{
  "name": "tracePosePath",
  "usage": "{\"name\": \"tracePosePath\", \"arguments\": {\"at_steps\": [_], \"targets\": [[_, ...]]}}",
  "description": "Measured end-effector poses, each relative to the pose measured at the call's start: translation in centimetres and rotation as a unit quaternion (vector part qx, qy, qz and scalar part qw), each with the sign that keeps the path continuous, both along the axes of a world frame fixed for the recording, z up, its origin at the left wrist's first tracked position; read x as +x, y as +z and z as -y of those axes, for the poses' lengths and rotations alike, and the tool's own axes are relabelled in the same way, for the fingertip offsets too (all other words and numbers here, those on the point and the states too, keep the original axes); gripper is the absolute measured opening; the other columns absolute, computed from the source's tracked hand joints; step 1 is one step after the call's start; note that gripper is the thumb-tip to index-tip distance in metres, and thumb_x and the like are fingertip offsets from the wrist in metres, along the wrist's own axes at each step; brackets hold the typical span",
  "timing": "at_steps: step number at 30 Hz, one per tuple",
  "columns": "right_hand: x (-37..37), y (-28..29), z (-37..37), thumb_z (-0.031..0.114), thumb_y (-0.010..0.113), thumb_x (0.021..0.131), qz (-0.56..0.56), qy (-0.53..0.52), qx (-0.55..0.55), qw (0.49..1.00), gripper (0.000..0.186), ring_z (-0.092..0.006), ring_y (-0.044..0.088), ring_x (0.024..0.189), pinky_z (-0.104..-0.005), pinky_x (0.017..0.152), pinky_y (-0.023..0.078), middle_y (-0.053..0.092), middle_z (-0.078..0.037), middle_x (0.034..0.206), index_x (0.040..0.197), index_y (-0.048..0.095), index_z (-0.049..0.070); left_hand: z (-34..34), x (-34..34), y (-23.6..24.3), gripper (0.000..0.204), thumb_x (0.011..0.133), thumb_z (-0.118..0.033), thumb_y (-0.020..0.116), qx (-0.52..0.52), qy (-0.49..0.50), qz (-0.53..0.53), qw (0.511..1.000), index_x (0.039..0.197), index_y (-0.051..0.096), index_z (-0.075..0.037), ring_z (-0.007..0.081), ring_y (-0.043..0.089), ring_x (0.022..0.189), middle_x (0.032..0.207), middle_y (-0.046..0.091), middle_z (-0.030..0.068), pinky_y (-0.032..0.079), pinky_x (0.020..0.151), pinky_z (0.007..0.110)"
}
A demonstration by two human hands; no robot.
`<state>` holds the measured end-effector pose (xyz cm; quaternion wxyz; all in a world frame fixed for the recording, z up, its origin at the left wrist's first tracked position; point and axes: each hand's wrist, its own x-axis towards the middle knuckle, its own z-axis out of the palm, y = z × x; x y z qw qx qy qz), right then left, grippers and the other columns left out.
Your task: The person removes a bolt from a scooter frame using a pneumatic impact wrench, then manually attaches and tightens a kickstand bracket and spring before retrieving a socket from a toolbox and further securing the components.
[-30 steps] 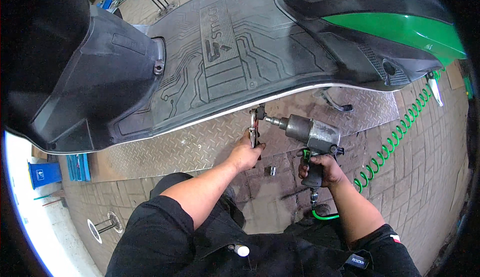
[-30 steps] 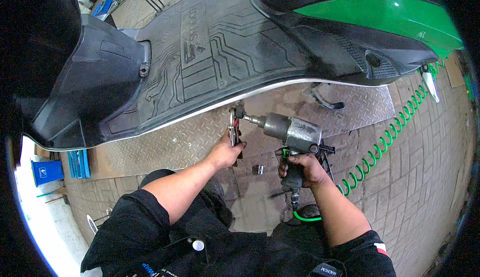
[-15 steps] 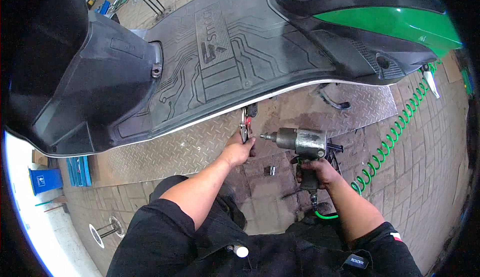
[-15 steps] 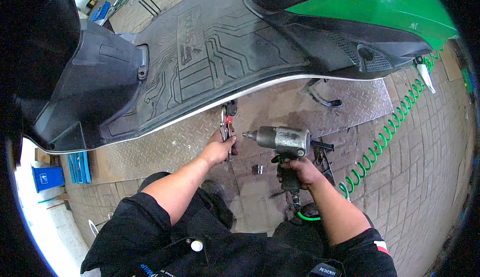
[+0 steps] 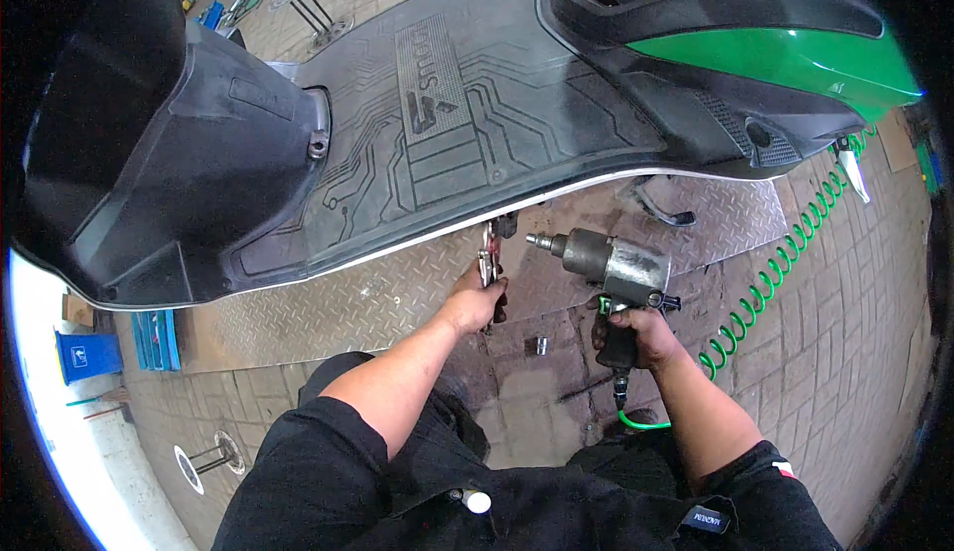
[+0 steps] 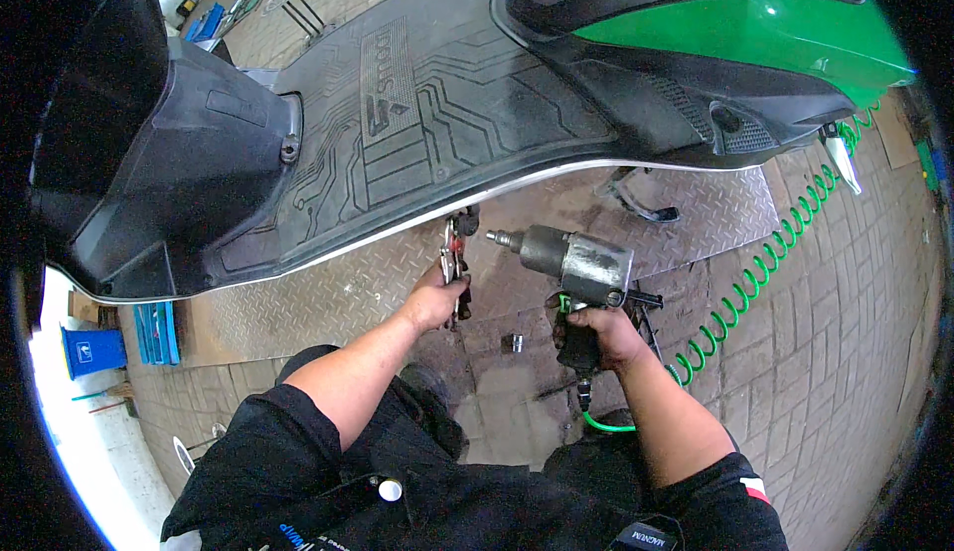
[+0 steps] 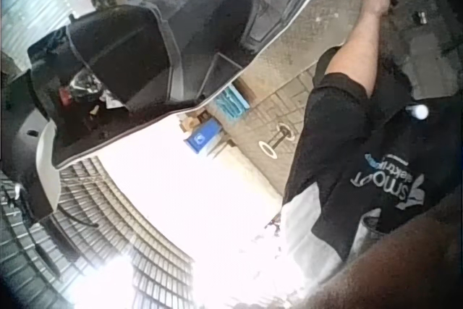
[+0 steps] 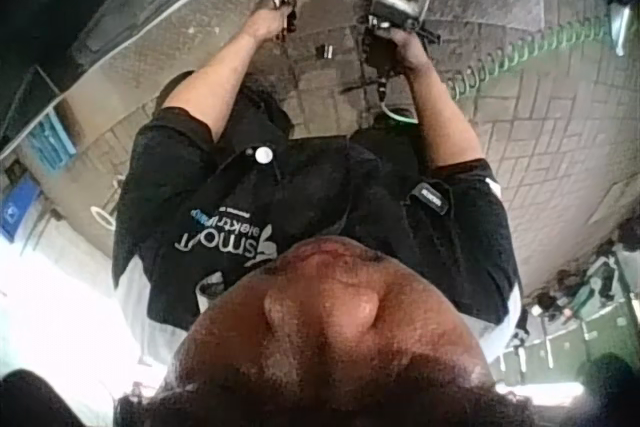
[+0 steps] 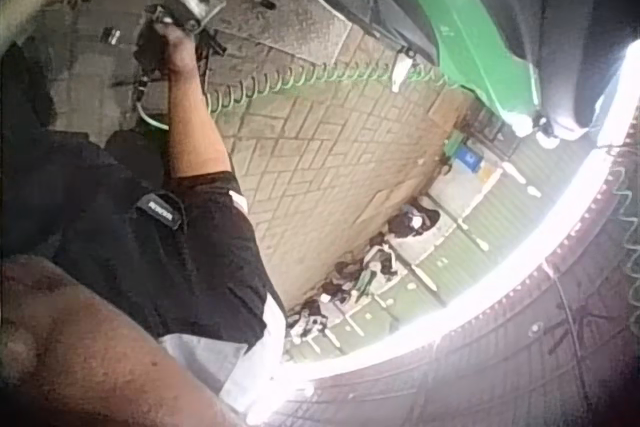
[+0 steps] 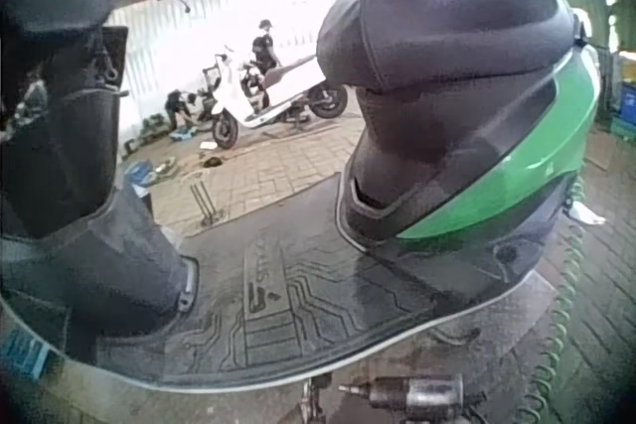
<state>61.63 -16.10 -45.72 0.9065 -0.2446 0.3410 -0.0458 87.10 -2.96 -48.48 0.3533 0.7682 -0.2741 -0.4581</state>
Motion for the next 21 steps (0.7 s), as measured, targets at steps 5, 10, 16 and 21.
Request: {"name": "tracePosePath", "arguments": {"at_steps": [5, 10, 16, 21], "targets": [[-0.1, -0.4, 0.0, 0.014, 0.059, 0.075, -0.058, 0.017, -0.058, 0.996, 0.038, -0.0238, 0.060, 0.067, -0.0377, 0.059, 0.051, 0.061, -0.010, 0.077, 0.110, 0.056, 0.002, -0.5, 2.1, -2.0, 0.026, 0.089, -0.013, 0.054, 0.077, 0.115, -0.170, 0.976, 0.112, 0.045, -0.003, 0.0207, 0.061, 0.065, 0.080, 0.058, 0.0110, 0.051, 0.051, 0.037], [-0.8, -1.9, 0.2, 0.009, 0.056, 0.076, -0.077, 0.030, -0.089, 0.993, 0.033, -0.0224, 0.060, 0.064, -0.0359, 0.056, 0.050, 0.061, -0.010, 0.076, 0.108, 0.056, 0.002, 0.6, 0.4, 1.0, 0.029, 0.093, -0.014, 0.051, 0.140, 0.041, -0.176, 0.974, 0.117, 0.040, -0.004, 0.0230, 0.062, 0.060, 0.085, 0.057, 0.0119, 0.055, 0.052, 0.038], [-1.7, -4.1, 0.4, 0.001, 0.057, 0.076, -0.246, 0.187, -0.262, 0.914, 0.028, -0.0178, 0.058, 0.061, -0.0326, 0.052, 0.047, 0.059, -0.007, 0.075, 0.104, 0.055, 0.001, -0.4, 0.9, -1.1, 0.032, 0.093, -0.017, 0.052, 0.137, -0.072, -0.256, 0.954, 0.120, 0.040, -0.004, 0.0230, 0.065, 0.065, 0.094, 0.055, 0.0104, 0.056, 0.055, 0.037], [-2.2, -4.7, -1.2, 0.012, 0.059, 0.076, -0.292, 0.348, -0.210, 0.866, 0.017, -0.0147, 0.053, 0.053, -0.0309, 0.042, 0.040, 0.058, -0.005, 0.069, 0.092, 0.058, 0.006, -0.7, 0.5, -0.3, 0.035, 0.093, -0.023, 0.055, 0.146, -0.171, -0.313, 0.923, 0.120, 0.043, -0.003, 0.0249, 0.067, 0.069, 0.093, 0.057, 0.0105, 0.056, 0.059, 0.036]]}}
